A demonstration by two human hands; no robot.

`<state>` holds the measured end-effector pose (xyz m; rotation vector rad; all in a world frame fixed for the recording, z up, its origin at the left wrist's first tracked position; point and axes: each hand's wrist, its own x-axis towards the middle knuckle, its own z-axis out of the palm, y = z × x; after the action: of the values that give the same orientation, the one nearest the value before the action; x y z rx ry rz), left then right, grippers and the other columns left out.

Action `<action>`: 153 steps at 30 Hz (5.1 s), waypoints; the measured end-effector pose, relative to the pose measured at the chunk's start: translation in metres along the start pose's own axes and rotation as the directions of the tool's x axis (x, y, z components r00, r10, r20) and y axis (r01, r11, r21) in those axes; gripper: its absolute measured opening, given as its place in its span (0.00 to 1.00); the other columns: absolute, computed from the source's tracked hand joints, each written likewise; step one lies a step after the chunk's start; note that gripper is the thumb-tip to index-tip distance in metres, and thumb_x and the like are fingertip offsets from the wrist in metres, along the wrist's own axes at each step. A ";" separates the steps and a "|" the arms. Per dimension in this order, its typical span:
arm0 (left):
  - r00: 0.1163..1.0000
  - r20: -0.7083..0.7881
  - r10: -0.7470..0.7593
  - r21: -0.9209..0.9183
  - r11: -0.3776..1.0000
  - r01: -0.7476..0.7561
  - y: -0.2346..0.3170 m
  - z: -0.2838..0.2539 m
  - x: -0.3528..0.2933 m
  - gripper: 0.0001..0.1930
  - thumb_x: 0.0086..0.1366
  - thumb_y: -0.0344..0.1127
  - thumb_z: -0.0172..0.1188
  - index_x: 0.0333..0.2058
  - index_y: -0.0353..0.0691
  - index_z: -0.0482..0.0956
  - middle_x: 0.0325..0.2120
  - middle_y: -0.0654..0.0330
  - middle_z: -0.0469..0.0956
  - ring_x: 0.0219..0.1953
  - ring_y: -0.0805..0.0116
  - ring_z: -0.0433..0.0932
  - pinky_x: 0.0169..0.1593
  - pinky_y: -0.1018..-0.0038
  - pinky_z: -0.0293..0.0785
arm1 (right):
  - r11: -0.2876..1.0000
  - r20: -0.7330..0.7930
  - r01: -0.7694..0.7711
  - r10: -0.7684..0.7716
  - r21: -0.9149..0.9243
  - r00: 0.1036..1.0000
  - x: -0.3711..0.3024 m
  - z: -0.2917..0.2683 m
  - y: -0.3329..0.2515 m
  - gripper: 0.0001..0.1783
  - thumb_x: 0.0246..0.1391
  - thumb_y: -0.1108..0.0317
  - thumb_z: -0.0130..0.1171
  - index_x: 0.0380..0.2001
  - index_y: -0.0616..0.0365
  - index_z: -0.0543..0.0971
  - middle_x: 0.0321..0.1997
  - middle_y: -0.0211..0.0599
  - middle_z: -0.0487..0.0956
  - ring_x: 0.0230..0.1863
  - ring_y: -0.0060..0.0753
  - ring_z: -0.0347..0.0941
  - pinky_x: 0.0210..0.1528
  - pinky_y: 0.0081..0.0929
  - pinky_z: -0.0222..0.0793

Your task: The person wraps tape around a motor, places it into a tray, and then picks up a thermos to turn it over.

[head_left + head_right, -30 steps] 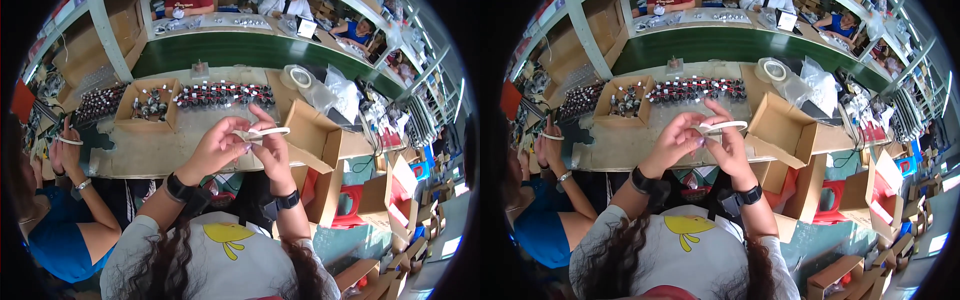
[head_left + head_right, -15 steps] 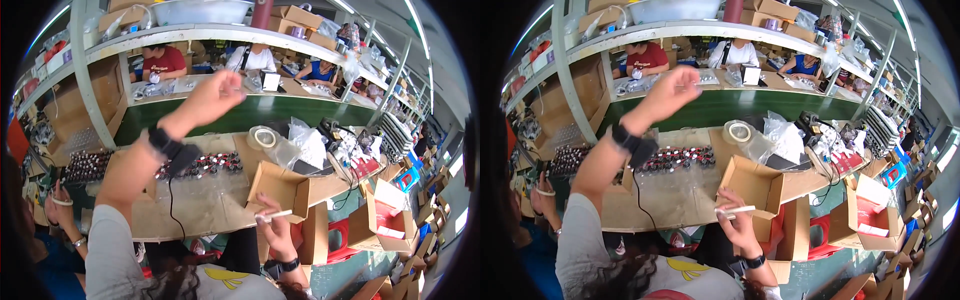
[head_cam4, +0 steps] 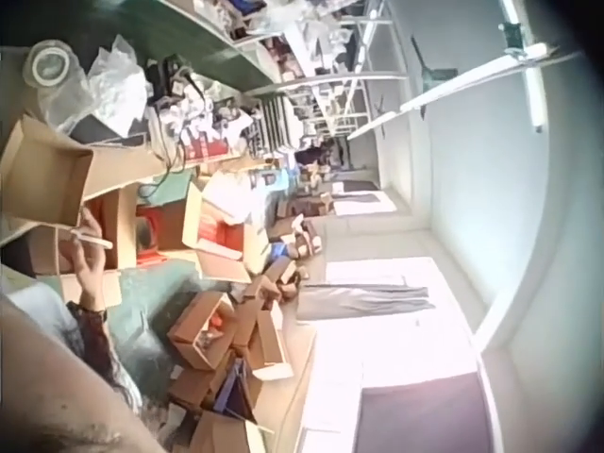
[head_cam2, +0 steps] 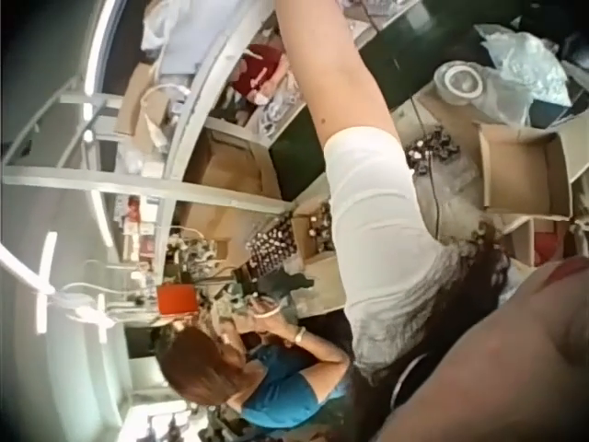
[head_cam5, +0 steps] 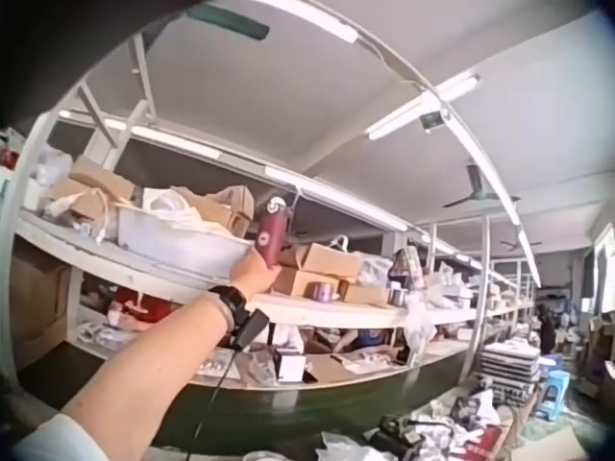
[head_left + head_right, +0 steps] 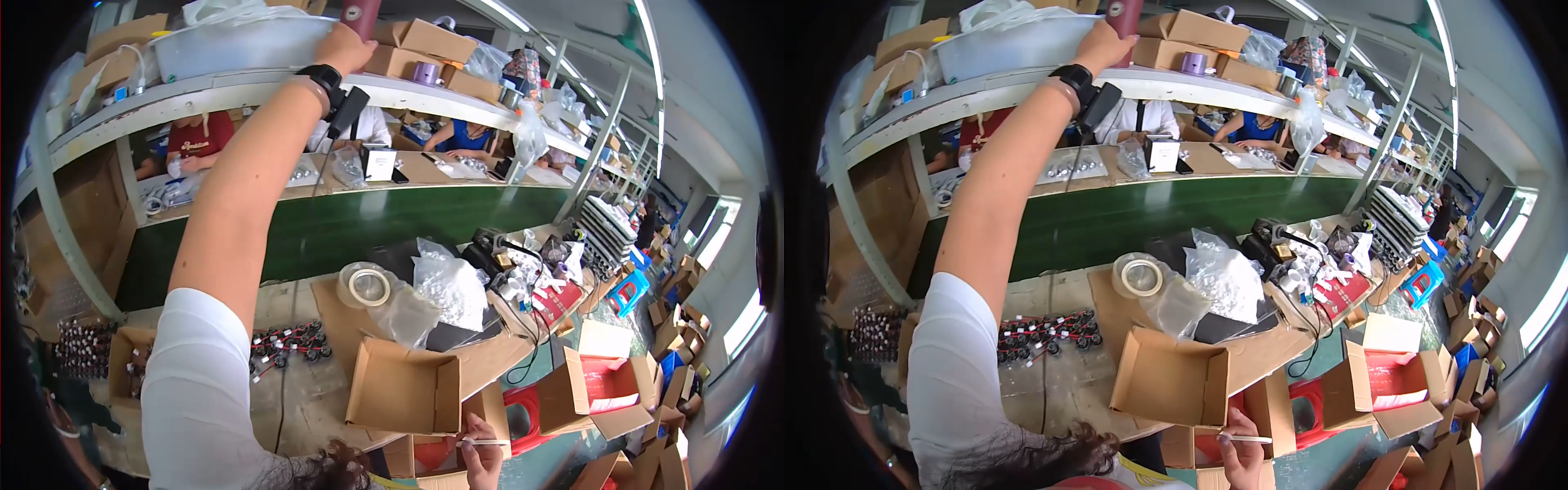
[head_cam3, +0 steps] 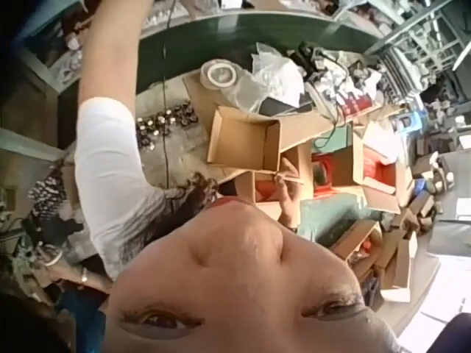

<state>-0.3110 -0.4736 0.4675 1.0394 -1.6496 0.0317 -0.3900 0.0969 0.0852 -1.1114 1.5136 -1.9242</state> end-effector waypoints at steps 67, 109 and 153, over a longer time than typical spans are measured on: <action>0.728 -0.145 0.670 -0.986 -0.036 -0.164 0.109 -0.180 -0.478 0.27 0.58 0.28 0.69 0.54 0.36 0.67 0.51 0.48 0.74 0.50 0.51 0.77 0.55 0.60 0.73 | 0.969 -0.227 0.014 -0.072 -0.249 0.971 -0.113 -0.030 0.005 0.08 0.58 0.78 0.57 0.41 0.62 0.78 0.60 0.48 0.73 0.60 0.38 0.72 0.54 0.30 0.70; 0.673 -0.404 0.619 -0.885 -0.080 -0.458 0.100 -0.201 -0.406 0.29 0.55 0.36 0.72 0.52 0.42 0.68 0.47 0.49 0.76 0.47 0.51 0.78 0.56 0.54 0.70 | 0.938 -0.099 0.067 -0.106 -0.339 0.989 -0.102 -0.011 0.002 0.07 0.56 0.81 0.57 0.39 0.62 0.77 0.56 0.46 0.74 0.61 0.40 0.70 0.51 0.30 0.72; 0.665 -0.371 0.648 -0.875 -0.004 -0.484 0.070 -0.212 -0.386 0.27 0.57 0.33 0.70 0.53 0.43 0.68 0.48 0.49 0.75 0.48 0.50 0.78 0.56 0.53 0.69 | 0.945 -0.052 0.017 -0.036 -0.327 0.998 -0.086 0.001 0.011 0.06 0.57 0.79 0.58 0.39 0.63 0.79 0.57 0.47 0.75 0.56 0.35 0.74 0.48 0.27 0.75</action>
<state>-0.1984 -0.0898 0.2712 -0.6932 -1.6638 -0.4728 -0.3408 0.1583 0.0479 -1.2256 1.9096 -1.7764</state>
